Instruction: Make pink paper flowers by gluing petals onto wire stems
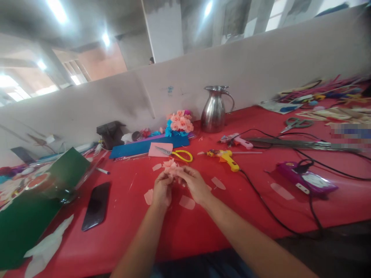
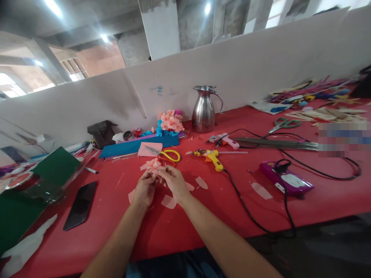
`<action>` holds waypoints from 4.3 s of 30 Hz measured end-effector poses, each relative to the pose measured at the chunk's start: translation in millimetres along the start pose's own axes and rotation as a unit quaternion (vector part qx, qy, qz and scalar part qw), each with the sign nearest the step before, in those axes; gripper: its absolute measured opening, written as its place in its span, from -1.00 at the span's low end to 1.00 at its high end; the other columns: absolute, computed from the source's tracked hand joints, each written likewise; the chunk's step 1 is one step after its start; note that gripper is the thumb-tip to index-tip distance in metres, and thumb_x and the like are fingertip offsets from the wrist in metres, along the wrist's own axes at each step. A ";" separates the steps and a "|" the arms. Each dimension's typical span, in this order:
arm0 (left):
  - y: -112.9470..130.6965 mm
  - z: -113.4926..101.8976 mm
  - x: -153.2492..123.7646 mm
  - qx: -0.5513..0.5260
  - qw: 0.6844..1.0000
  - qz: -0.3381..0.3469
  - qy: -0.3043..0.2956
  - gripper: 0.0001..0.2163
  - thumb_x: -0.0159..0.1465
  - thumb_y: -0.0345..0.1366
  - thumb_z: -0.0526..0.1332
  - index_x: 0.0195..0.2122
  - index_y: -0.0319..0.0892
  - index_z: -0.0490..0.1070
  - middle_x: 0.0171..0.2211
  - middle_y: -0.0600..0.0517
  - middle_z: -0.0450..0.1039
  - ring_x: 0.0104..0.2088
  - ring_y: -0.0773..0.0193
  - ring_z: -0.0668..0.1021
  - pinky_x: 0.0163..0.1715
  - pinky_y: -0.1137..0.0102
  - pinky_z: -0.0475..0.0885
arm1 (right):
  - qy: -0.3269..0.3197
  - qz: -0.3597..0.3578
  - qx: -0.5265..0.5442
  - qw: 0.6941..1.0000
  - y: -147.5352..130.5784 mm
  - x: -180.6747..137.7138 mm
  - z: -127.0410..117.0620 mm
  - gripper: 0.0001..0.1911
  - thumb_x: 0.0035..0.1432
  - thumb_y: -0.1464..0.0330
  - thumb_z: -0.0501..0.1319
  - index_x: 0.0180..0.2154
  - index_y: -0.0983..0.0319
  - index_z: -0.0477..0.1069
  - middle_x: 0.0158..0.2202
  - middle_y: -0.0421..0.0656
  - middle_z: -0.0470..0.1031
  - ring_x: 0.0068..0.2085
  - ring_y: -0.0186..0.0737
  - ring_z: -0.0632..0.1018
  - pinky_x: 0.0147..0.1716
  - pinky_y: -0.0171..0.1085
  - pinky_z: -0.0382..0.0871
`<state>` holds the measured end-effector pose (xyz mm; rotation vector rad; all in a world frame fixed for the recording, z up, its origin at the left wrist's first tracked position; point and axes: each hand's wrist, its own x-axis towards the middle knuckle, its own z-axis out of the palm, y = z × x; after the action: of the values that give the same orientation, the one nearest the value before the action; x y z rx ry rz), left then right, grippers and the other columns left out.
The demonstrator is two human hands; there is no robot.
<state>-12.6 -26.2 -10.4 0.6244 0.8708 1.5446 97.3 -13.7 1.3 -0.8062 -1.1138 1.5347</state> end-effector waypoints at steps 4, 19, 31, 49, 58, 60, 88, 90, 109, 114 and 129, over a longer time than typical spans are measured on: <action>0.6 0.0 0.3 -0.005 1.000 -0.002 0.003 -0.87 -0.15 -0.48 0.29 -0.54 -0.21 0.39 -0.58 0.14 0.38 -0.56 0.47 0.38 -0.46 0.52 0.25 | -0.006 -0.015 -0.012 1.000 -0.9 -0.8 1.5 -0.77 -0.03 0.20 0.24 -0.51 0.24 0.38 -0.63 -0.30 0.29 -0.59 -0.43 0.26 -0.59 -0.37 0.08; -0.8 -2.0 2.4 -0.015 1.000 -0.003 0.026 -0.81 -0.18 -0.48 0.30 -0.51 -0.21 0.34 -0.60 0.16 0.34 -0.57 0.46 0.38 -0.50 0.52 0.23 | -0.016 -0.011 -0.005 1.000 -5.4 -2.8 2.2 -0.78 -0.06 0.22 0.28 -0.52 0.25 0.38 -0.59 -0.28 0.31 -0.53 -0.41 0.30 -0.52 -0.37 0.15; 2.5 4.2 -1.3 0.049 0.997 0.049 0.020 -0.82 -0.11 -0.33 0.38 -0.48 -0.25 0.45 -0.56 0.10 0.42 -0.56 0.47 0.40 -0.47 0.53 0.28 | 0.012 0.002 0.031 0.999 -9.3 -3.1 1.2 -0.80 -0.06 0.25 0.26 -0.53 0.24 0.36 -0.62 -0.29 0.32 -0.56 -0.42 0.30 -0.54 -0.36 0.10; 2.3 0.9 -3.5 0.205 0.971 0.124 -0.023 -0.85 0.05 -0.28 0.26 -0.38 -0.23 0.51 -0.49 0.04 0.49 -0.44 0.34 0.46 -0.34 0.45 0.34 | 0.001 -0.031 0.010 0.999 -9.1 -4.5 -4.0 -0.87 -0.02 0.31 0.16 -0.46 0.25 0.40 -0.64 -0.26 0.31 -0.57 -0.39 0.28 -0.57 -0.37 0.08; 0.5 -1.8 -1.1 0.209 0.969 0.133 0.009 -0.87 -0.02 -0.38 0.24 -0.40 -0.24 0.50 -0.50 0.05 0.47 -0.46 0.35 0.44 -0.39 0.47 0.32 | -0.043 -0.103 -0.081 0.990 -8.3 -8.4 -2.0 -0.80 -0.12 0.48 0.09 -0.37 0.21 0.39 -0.45 -0.24 0.37 -0.44 -0.33 0.33 -0.45 -0.34 0.20; 0.3 -1.8 -1.4 0.219 0.964 0.149 0.012 -0.89 -0.01 -0.39 0.23 -0.43 -0.23 0.49 -0.52 0.06 0.45 -0.47 0.36 0.42 -0.41 0.48 0.32 | -0.050 -0.109 -0.087 0.989 -6.4 -8.0 -2.3 -0.79 -0.12 0.49 0.09 -0.36 0.21 0.39 -0.42 -0.23 0.39 -0.41 -0.31 0.35 -0.42 -0.33 0.22; -0.2 -0.6 -7.1 0.285 0.941 0.182 0.021 -0.92 0.00 -0.35 0.25 -0.57 -0.23 0.48 -0.60 0.07 0.44 -0.53 0.35 0.43 -0.45 0.49 0.31 | 0.070 -0.195 -0.243 0.948 -4.0 -9.2 -3.5 -0.86 0.05 0.29 0.19 -0.37 0.22 0.44 -0.33 -0.13 0.45 -0.33 -0.21 0.43 -0.35 -0.27 0.29; 0.8 1.9 -7.2 0.241 0.955 0.174 0.012 -0.92 0.02 -0.34 0.25 -0.47 -0.22 0.50 -0.50 0.05 0.50 -0.44 0.32 0.47 -0.36 0.46 0.34 | 0.076 -0.200 -0.244 0.946 -3.7 -9.3 -3.4 -0.87 0.05 0.30 0.19 -0.37 0.21 0.45 -0.31 -0.12 0.45 -0.31 -0.19 0.43 -0.34 -0.26 0.30; 7.9 -4.1 -2.9 0.058 0.995 0.035 -0.069 -0.78 -0.19 -0.37 0.40 -0.44 -0.18 0.53 -0.42 -0.01 0.55 -0.30 0.20 0.54 -0.23 0.36 0.37 | 0.051 -0.236 -0.326 0.914 -4.4 -10.6 0.6 -0.88 0.03 0.44 0.14 -0.45 0.19 0.45 -0.38 -0.12 0.46 -0.35 -0.19 0.46 -0.36 -0.25 0.31; 10.0 -2.9 -1.2 0.081 0.995 0.025 -0.058 -0.76 -0.14 -0.31 0.37 -0.39 -0.18 0.52 -0.37 -0.04 0.55 -0.30 0.21 0.54 -0.24 0.37 0.38 | 0.047 -0.227 -0.361 0.903 -0.1 -11.7 0.7 -0.92 0.02 0.42 0.13 -0.41 0.20 0.40 -0.38 -0.14 0.43 -0.42 -0.25 0.42 -0.42 -0.28 0.30; 5.0 -2.1 -1.6 0.116 0.989 0.035 -0.085 -0.78 -0.05 -0.39 0.28 -0.32 -0.23 0.46 -0.49 0.06 0.47 -0.52 0.43 0.43 -0.46 0.53 0.27 | 0.080 -0.314 -0.384 0.864 -3.8 -16.0 -3.5 -0.86 0.12 0.40 0.11 -0.26 0.14 0.40 -0.22 -0.09 0.33 -0.24 -0.20 0.44 -0.30 -0.23 0.36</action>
<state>-16.9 -28.3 -7.4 0.9505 0.9138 1.4389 105.7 -28.1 2.9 -0.9292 -1.6788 0.4378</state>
